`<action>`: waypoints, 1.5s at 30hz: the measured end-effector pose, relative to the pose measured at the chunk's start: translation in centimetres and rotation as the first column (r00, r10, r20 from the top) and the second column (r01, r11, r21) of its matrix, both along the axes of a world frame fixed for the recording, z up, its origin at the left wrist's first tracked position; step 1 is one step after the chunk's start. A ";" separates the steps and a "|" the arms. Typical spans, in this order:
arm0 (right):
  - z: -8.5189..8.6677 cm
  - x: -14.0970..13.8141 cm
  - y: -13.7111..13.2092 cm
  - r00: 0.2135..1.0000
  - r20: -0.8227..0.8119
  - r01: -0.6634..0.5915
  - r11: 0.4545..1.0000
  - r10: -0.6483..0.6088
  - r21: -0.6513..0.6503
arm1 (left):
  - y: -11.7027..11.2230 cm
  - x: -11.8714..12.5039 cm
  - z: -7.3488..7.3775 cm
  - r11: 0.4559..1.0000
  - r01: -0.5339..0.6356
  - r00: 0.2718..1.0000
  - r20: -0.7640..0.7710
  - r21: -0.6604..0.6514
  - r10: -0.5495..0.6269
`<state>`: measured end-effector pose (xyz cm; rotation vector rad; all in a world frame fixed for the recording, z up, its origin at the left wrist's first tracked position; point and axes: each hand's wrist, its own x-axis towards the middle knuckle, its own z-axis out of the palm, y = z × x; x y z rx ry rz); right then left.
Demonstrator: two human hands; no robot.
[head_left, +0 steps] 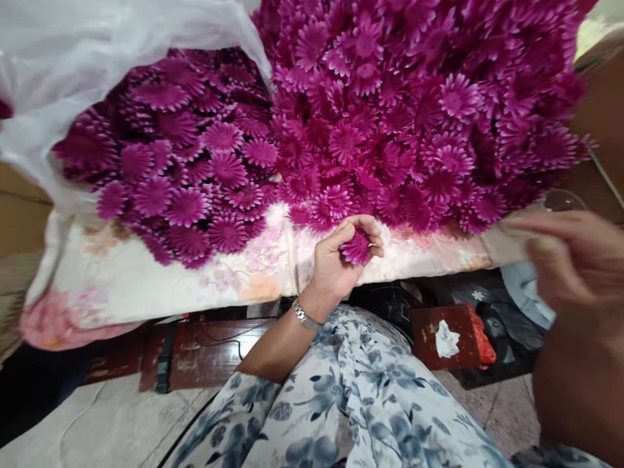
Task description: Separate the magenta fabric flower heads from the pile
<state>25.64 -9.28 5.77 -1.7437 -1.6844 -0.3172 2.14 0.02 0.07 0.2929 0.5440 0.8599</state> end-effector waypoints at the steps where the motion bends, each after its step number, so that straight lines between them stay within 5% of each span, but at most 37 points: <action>1: -0.6 -2.4 0.6 0.969 -0.034 -0.244 0.969 0.246 0.045 | -0.1 0.1 0.0 1.000 -0.001 1.000 0.023 -0.010 0.001; 4: -3.1 -8.9 2.7 0.822 -0.054 -0.565 0.824 0.567 0.046 | -0.3 0.4 0.0 0.999 -0.018 0.999 0.051 -0.034 0.020; 9: -6.7 -14.0 3.9 0.820 0.104 -0.563 0.826 0.563 -0.030 | -0.6 0.0 -0.3 0.996 -0.084 0.996 -0.008 -0.036 0.083; 15: -6.4 -13.6 3.2 0.736 -0.222 -0.642 0.763 0.640 0.071 | -0.1 -0.8 -0.3 0.988 -0.157 0.981 -0.115 0.001 0.156; 20: -5.2 -13.1 4.2 0.745 -0.487 -0.495 0.867 0.455 0.053 | 0.2 -1.0 -0.1 0.987 -0.159 0.984 -0.085 -0.022 0.156; 27: -6.4 -14.5 6.0 0.794 -0.439 -0.459 0.888 0.420 0.020 | -0.3 -0.7 -0.1 0.984 -0.174 0.985 0.013 0.027 0.174; 33: -6.3 -14.2 6.4 0.924 -0.155 -0.326 0.932 0.349 0.160 | -0.9 -1.3 0.9 0.967 -0.249 0.951 -0.177 0.046 0.254; 37: -7.2 -15.1 6.1 0.873 -0.073 -0.470 0.871 0.483 0.144 | -0.8 -1.7 1.2 0.977 -0.192 0.962 -0.216 -0.094 0.168; 45: -6.8 -15.3 4.4 0.635 -0.285 -0.724 0.682 0.718 0.106 | 0.5 -2.5 0.4 0.927 -0.370 0.909 -0.181 0.060 0.375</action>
